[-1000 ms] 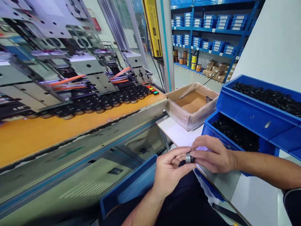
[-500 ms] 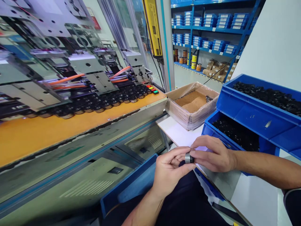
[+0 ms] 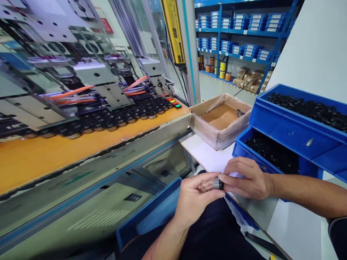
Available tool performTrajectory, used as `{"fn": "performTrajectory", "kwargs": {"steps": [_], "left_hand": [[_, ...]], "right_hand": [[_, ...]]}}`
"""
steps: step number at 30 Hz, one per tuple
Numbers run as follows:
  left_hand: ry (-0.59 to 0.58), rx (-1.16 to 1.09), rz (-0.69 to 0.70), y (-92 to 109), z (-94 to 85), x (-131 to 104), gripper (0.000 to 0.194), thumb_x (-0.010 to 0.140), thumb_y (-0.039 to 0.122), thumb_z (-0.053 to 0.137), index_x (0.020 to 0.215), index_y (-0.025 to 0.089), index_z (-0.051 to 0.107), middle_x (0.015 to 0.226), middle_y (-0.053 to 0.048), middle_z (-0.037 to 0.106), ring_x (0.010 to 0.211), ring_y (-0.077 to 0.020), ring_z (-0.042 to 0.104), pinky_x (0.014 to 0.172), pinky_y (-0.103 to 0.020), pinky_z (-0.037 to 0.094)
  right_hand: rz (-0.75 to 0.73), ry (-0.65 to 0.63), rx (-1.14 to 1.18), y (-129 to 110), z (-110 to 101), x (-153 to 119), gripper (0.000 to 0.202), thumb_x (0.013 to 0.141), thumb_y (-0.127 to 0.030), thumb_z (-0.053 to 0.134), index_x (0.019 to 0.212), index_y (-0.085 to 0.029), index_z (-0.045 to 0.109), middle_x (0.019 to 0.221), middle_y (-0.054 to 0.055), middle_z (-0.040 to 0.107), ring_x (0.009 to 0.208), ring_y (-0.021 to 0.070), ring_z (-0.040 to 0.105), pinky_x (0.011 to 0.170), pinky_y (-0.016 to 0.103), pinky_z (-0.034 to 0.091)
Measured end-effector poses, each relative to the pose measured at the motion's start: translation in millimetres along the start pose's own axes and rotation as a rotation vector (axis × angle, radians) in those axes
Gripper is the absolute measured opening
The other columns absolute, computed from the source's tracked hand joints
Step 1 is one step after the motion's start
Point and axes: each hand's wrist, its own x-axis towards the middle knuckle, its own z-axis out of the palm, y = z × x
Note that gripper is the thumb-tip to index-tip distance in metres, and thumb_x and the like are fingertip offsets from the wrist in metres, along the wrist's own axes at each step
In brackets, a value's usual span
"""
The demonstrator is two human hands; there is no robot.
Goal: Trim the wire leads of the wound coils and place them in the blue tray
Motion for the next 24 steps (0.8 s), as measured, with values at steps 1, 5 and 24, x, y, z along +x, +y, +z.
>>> {"fn": "performTrajectory", "kwargs": {"steps": [1,5,24], "left_hand": [[0.006,0.003,-0.01,0.1,-0.1,0.0,0.038,0.049,0.014,0.091,0.084,0.021,0.08,0.076,-0.004,0.079,0.067,-0.0212,0.075,0.068,-0.029,0.063],[0.056,0.023,-0.003,-4.5,5.8,-2.0,0.036,0.048,0.016,0.092,0.081,0.019,0.079,0.073,-0.005,0.079,0.066,-0.0225,0.075,0.066,-0.029,0.064],[0.038,0.791,0.943,-1.4,-5.5,2.2,0.017,0.077,0.018,0.077,0.093,0.019,0.074,0.08,-0.003,0.073,0.07,-0.0137,0.07,0.063,-0.022,0.058]], "right_hand": [[-0.003,-0.004,-0.004,0.0,0.1,0.3,0.013,0.094,-0.017,0.059,0.102,-0.007,0.063,0.083,0.009,0.061,0.079,0.0168,0.059,0.07,0.03,0.058],[-0.068,-0.01,-0.064,1.4,0.1,1.4,0.013,0.096,-0.019,0.055,0.099,-0.008,0.063,0.076,0.007,0.06,0.073,0.0164,0.059,0.063,0.029,0.057],[0.161,-0.081,0.221,-9.0,3.9,0.3,0.018,0.092,-0.007,0.053,0.11,-0.007,0.057,0.094,0.015,0.065,0.088,0.019,0.063,0.076,0.033,0.06]]}}
